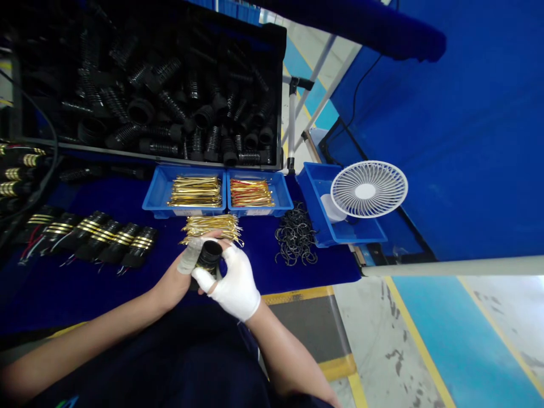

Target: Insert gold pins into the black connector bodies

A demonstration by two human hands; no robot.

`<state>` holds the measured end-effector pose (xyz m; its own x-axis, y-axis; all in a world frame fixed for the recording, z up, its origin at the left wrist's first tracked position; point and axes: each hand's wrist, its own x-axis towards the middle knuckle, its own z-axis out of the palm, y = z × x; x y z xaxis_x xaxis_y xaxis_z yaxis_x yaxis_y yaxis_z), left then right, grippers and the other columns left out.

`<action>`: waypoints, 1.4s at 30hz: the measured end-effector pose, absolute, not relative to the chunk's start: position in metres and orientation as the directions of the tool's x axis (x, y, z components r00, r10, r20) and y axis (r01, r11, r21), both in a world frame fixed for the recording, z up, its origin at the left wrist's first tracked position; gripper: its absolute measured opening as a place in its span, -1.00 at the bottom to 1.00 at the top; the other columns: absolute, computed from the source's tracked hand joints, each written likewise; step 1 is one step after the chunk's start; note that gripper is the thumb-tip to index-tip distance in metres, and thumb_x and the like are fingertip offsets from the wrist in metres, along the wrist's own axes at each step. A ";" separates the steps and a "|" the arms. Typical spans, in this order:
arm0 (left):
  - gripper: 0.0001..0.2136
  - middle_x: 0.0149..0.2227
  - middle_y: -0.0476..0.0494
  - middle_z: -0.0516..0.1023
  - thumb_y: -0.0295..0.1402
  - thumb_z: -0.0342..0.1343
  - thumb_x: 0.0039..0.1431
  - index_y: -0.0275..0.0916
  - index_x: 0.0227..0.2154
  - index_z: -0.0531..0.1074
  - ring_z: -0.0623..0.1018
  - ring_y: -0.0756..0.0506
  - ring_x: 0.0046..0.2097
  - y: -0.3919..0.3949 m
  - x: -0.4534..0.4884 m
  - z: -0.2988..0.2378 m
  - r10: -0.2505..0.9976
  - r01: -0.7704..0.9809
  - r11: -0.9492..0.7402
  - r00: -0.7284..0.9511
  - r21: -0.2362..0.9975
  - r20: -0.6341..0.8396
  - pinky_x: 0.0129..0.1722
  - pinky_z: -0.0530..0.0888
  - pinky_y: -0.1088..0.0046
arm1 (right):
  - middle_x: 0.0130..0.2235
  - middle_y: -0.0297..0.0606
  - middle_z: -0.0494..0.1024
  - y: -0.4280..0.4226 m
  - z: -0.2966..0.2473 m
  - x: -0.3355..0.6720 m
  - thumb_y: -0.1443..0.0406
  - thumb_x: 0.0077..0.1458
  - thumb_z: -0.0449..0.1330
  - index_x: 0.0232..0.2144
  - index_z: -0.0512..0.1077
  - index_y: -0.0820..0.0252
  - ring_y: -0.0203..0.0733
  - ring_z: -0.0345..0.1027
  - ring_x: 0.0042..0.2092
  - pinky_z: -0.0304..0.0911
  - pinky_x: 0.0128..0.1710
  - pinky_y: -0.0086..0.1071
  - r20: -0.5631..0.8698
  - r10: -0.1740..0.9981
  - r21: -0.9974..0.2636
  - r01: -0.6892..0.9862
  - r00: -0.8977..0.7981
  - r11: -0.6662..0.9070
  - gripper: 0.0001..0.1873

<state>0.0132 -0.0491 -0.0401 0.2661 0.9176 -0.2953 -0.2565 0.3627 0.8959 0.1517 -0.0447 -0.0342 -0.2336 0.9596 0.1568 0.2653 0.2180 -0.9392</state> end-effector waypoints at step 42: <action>-0.59 0.00 -0.21 0.61 -0.42 0.24 0.23 -0.17 0.13 0.39 0.66 -0.08 -0.12 -0.070 -0.121 -0.070 0.820 -0.880 0.183 -0.109 0.438 -0.562 -0.10 0.60 0.43 | 0.32 -0.01 0.33 -0.015 -0.079 0.053 0.38 0.20 0.18 0.33 0.19 0.20 0.05 0.44 0.17 0.47 0.05 -0.15 0.186 0.735 -0.484 0.590 -0.652 0.646 -0.34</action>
<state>-0.1214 -0.0703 -0.0705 -0.1092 0.8197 -0.5622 -0.8802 0.1831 0.4379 0.0535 -0.0145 -0.0794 -0.6520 0.7350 0.1865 0.5898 0.6461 -0.4845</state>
